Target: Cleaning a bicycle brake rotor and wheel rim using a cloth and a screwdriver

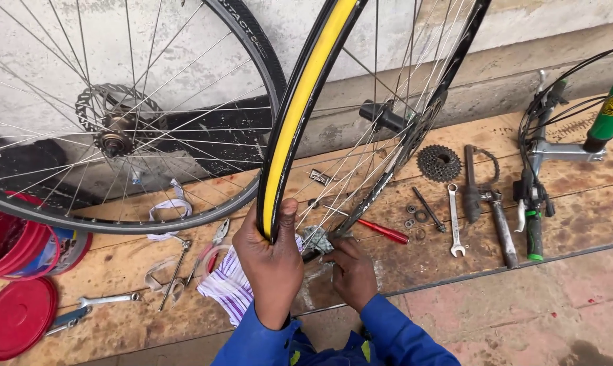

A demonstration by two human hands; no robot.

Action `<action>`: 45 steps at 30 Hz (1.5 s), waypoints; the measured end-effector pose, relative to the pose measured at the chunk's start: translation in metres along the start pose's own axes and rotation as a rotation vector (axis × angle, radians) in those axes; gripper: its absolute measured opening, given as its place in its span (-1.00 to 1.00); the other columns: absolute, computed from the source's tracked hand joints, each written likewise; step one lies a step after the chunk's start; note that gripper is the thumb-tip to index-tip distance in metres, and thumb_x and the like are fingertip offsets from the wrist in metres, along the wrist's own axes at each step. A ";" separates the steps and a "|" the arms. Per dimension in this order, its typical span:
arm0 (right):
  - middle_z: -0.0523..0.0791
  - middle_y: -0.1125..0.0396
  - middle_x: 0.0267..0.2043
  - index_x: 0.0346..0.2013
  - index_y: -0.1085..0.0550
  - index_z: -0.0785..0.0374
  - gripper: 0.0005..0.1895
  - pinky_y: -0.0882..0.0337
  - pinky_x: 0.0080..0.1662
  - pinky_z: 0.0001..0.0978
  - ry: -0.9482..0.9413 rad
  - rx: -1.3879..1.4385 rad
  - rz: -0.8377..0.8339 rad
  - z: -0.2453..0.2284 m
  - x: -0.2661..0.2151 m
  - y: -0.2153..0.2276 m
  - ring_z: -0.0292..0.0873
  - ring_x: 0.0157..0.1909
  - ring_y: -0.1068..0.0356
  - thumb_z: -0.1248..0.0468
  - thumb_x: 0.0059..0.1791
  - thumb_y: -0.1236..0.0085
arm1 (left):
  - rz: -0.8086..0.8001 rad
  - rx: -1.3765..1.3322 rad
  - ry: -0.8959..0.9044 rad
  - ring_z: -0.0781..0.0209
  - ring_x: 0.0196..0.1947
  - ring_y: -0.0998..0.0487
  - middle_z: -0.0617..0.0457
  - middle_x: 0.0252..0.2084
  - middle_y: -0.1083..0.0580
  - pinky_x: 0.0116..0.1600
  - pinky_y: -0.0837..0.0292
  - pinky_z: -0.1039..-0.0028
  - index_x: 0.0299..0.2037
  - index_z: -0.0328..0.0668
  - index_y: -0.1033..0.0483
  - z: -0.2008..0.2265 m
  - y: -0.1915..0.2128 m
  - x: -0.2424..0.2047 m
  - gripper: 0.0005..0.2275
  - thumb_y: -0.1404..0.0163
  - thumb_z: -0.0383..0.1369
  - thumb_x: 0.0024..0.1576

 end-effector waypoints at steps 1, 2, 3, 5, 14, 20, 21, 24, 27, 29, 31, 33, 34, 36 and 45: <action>0.06 -0.40 -0.10 -0.43 -0.52 0.34 -0.70 -0.50 -0.16 0.00 0.002 0.007 -0.001 -0.021 0.011 0.007 0.14 -0.02 -0.36 0.65 -0.23 0.14 | 0.004 0.005 -0.002 0.41 -0.47 -0.38 0.18 -0.53 -0.43 -0.40 -0.28 0.55 -0.29 -0.20 -0.58 0.002 0.000 0.000 -0.77 -0.04 -0.19 0.14; 0.04 -0.33 -0.21 -0.41 -0.51 0.29 -0.69 -0.38 -0.31 -0.03 0.037 -0.025 -0.002 -0.045 0.020 0.013 0.12 -0.15 -0.32 0.61 -0.29 0.11 | 0.006 -0.013 -0.017 0.35 -0.38 -0.48 0.13 -0.45 -0.50 -0.30 -0.42 0.51 -0.26 -0.21 -0.57 0.004 -0.001 0.000 -0.79 -0.04 -0.21 0.14; 0.02 -0.26 -0.32 -0.38 -0.49 0.24 -0.65 -0.26 -0.47 -0.07 0.071 -0.057 -0.003 -0.068 0.030 0.020 0.10 -0.28 -0.28 0.57 -0.35 0.09 | 0.008 -0.032 -0.032 0.28 -0.29 -0.58 0.07 -0.36 -0.56 -0.20 -0.56 0.47 -0.23 -0.22 -0.57 0.007 -0.001 0.000 -0.80 -0.04 -0.24 0.13; 0.02 -0.31 -0.22 -0.40 -0.47 0.23 -0.68 -0.34 -0.24 -0.05 0.003 -0.040 0.000 -0.025 0.012 0.004 0.11 -0.10 -0.31 0.59 -0.34 0.07 | 0.014 -0.026 -0.040 0.29 -0.31 -0.58 0.07 -0.37 -0.56 -0.21 -0.57 0.47 -0.23 -0.23 -0.58 0.009 -0.004 0.002 -0.80 -0.05 -0.25 0.13; -0.02 -0.27 -0.20 -0.40 -0.37 0.21 -0.71 -0.37 -0.12 -0.13 -0.088 0.009 -0.003 0.019 -0.001 0.003 0.08 -0.05 -0.30 0.58 -0.32 0.05 | -0.022 0.001 0.030 0.33 -0.48 -0.53 0.11 -0.44 -0.52 -0.36 -0.43 0.53 -0.23 -0.20 -0.57 0.013 -0.011 -0.004 -0.79 -0.02 -0.22 0.15; -0.07 -0.25 -0.33 -0.40 -0.23 0.15 -0.72 -0.23 -0.18 -0.12 -0.055 -0.073 0.017 0.006 -0.006 0.009 0.05 -0.11 -0.24 0.42 -0.20 -0.17 | -0.148 -0.008 0.094 0.39 -0.45 -0.34 0.20 -0.50 -0.35 -0.32 -0.31 0.52 -0.27 -0.13 -0.58 0.041 -0.020 0.001 -0.78 -0.02 -0.17 0.13; -0.07 -0.21 -0.42 -0.46 -0.20 0.17 -0.73 -0.14 -0.31 -0.21 -0.003 -0.026 0.047 -0.012 -0.001 0.017 0.00 -0.32 -0.18 0.48 -0.25 -0.11 | -0.214 0.037 0.140 0.46 -0.65 -0.08 0.29 -0.67 -0.13 -0.54 0.03 0.56 -0.29 -0.09 -0.58 0.048 -0.023 0.003 -0.78 -0.03 -0.14 0.13; -0.06 -0.08 -0.53 -0.54 -0.14 0.20 -0.68 -0.02 -0.41 -0.26 0.105 0.099 0.079 -0.068 0.020 0.040 -0.06 -0.46 -0.03 0.58 -0.36 -0.03 | -0.333 -0.086 0.177 0.42 -0.48 -0.28 0.21 -0.47 -0.31 -0.39 -0.21 0.59 -0.26 -0.10 -0.46 0.078 -0.028 0.011 -0.73 -0.13 -0.14 -0.01; -0.07 -0.14 -0.52 -0.52 -0.20 0.17 -0.73 -0.03 -0.41 -0.26 0.063 0.143 0.058 -0.090 0.037 0.052 -0.07 -0.47 -0.09 0.52 -0.29 -0.07 | -0.376 -0.015 -0.041 0.39 -0.25 -0.43 0.12 -0.21 -0.40 -0.11 -0.44 0.59 0.04 -0.17 -0.37 0.106 -0.030 0.015 -0.56 -0.08 -0.14 0.01; -0.07 -0.15 -0.52 -0.50 -0.22 0.18 -0.75 -0.06 -0.40 -0.27 0.021 0.180 0.058 -0.086 0.036 0.055 -0.09 -0.46 -0.10 0.49 -0.25 -0.10 | -0.368 0.069 -0.210 0.25 -0.06 -0.38 0.06 -0.07 -0.37 0.05 -0.36 0.43 0.11 -0.17 -0.33 0.095 -0.038 0.014 -0.59 0.01 -0.16 0.11; -0.08 -0.15 -0.51 -0.49 -0.24 0.18 -0.77 -0.08 -0.40 -0.29 -0.003 0.225 0.070 -0.081 0.041 0.053 -0.11 -0.45 -0.12 0.47 -0.21 -0.12 | -0.352 0.159 -0.400 0.11 0.13 -0.32 -0.01 0.06 -0.34 0.22 -0.28 0.28 0.17 -0.18 -0.28 0.096 -0.043 0.013 -0.62 0.10 -0.18 0.22; -0.07 -0.29 -0.39 -0.24 -0.34 0.19 -0.71 -0.18 -0.34 -0.26 -0.092 0.264 0.058 -0.071 0.038 0.052 -0.12 -0.35 -0.20 0.15 -0.07 -0.25 | -0.467 -0.158 -0.174 0.21 -0.05 -0.56 0.05 -0.06 -0.50 0.08 -0.53 0.40 -0.02 -0.10 -0.39 0.077 -0.050 0.012 -0.62 0.16 0.01 0.19; -0.07 -0.29 -0.39 -0.24 -0.34 0.19 -0.71 -0.18 -0.34 -0.26 -0.091 0.262 0.057 -0.066 0.035 0.050 -0.12 -0.35 -0.20 0.15 -0.07 -0.25 | -0.466 -0.160 -0.174 0.21 -0.05 -0.56 0.05 -0.06 -0.50 0.08 -0.53 0.40 -0.02 -0.10 -0.39 0.075 -0.053 0.012 -0.62 0.16 0.01 0.19; 0.05 -0.27 -0.13 -0.15 -0.43 0.23 -0.78 -0.27 -0.21 -0.12 0.107 0.038 0.106 -0.075 0.026 0.051 0.10 -0.13 -0.28 0.27 -0.05 -0.22 | -0.409 -0.128 -0.076 0.26 -0.28 -0.67 0.06 -0.39 -0.59 -0.26 -0.67 0.50 0.03 -0.21 -0.40 0.062 -0.051 0.012 -0.52 0.17 0.04 0.14; -0.06 -0.29 -0.18 -0.11 -0.50 0.24 -0.77 -0.23 -0.25 -0.15 -0.014 0.034 0.002 -0.040 0.024 0.039 -0.01 -0.19 -0.21 0.42 -0.01 0.06 | -0.236 -0.126 0.057 0.40 -0.90 -0.12 -0.02 -0.51 -0.58 -0.72 -0.15 0.57 -0.29 -0.13 -0.33 0.020 -0.034 0.030 -0.81 0.15 -0.20 0.23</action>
Point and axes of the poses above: each hand's wrist, its own x-axis towards the middle knuckle, its own y-axis out of the back of the hand, z = x × y, the point moved 9 cm from there along x, towards the middle knuckle
